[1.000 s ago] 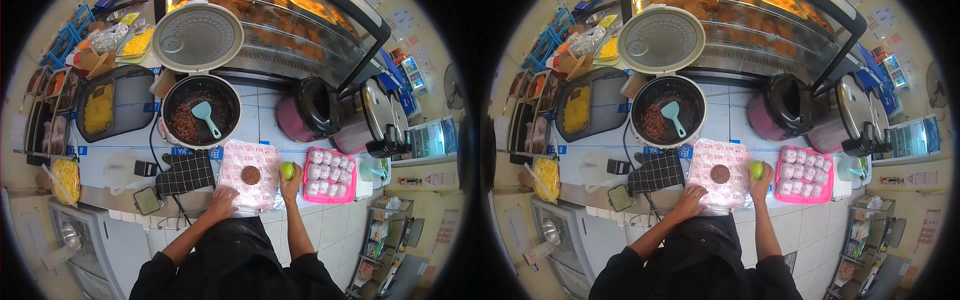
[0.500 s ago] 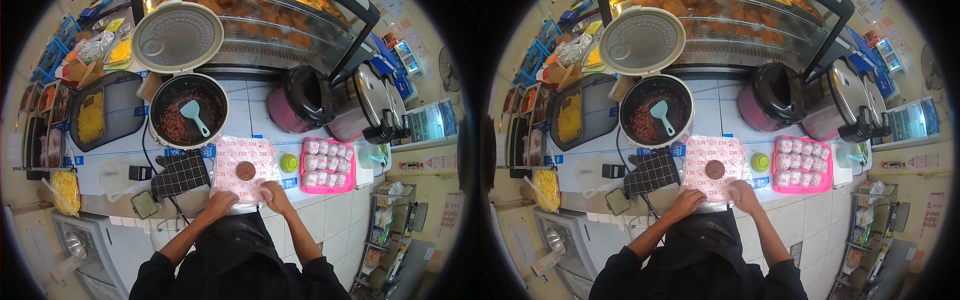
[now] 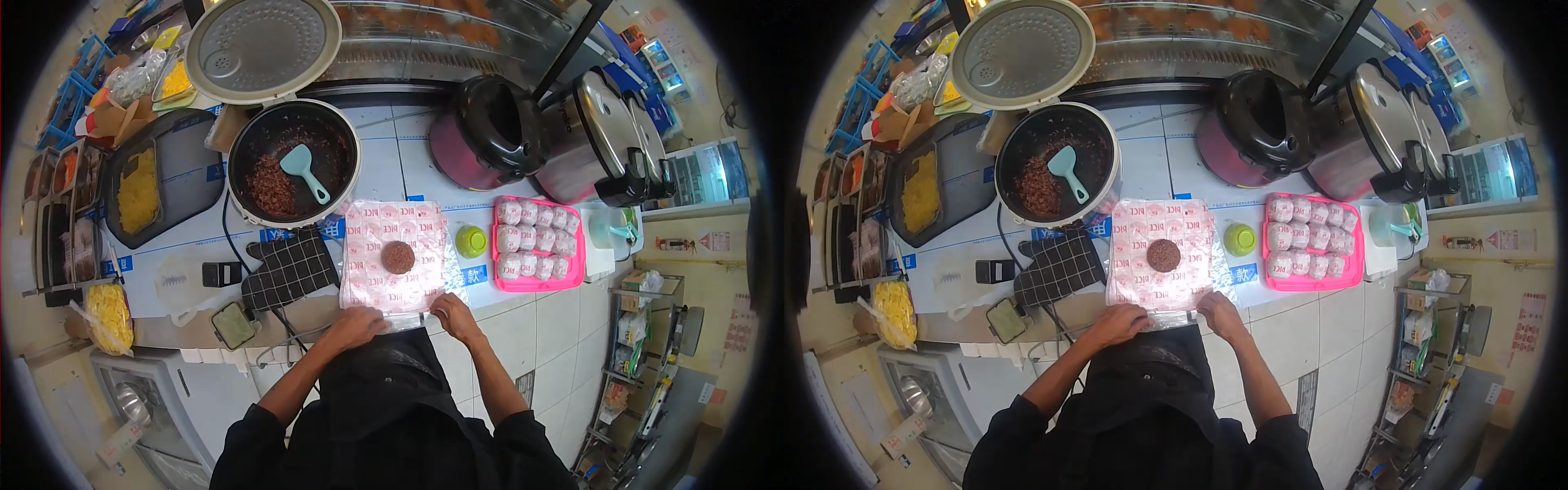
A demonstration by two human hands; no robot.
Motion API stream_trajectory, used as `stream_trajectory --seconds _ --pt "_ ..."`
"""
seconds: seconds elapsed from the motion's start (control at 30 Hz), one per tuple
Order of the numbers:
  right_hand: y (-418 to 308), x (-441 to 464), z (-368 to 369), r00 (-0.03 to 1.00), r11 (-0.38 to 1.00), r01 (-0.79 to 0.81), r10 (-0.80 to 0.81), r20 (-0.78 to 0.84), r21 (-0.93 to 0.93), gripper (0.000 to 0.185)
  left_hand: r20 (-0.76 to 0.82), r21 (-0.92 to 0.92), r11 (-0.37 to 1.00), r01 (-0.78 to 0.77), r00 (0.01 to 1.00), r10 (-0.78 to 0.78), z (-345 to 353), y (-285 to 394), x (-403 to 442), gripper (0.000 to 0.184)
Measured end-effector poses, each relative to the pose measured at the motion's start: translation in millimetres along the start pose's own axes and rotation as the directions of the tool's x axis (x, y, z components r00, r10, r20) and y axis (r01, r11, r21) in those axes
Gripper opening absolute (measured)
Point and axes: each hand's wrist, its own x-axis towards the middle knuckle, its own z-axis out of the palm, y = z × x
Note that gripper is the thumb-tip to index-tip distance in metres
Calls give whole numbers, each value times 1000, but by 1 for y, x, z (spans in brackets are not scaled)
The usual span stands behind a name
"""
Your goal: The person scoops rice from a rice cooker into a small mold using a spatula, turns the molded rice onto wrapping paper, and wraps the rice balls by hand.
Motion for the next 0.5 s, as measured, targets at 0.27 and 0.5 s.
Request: stream_trajectory --seconds 0.27,0.5 --pt "-6 -15 2 983 994 105 -107 -150 -22 9 -206 281 956 -83 968 144 6 -7 37 30" --pt "4 -19 24 996 995 29 -38 -87 -97 8 -165 332 922 -198 951 263 -2 -21 37 20"
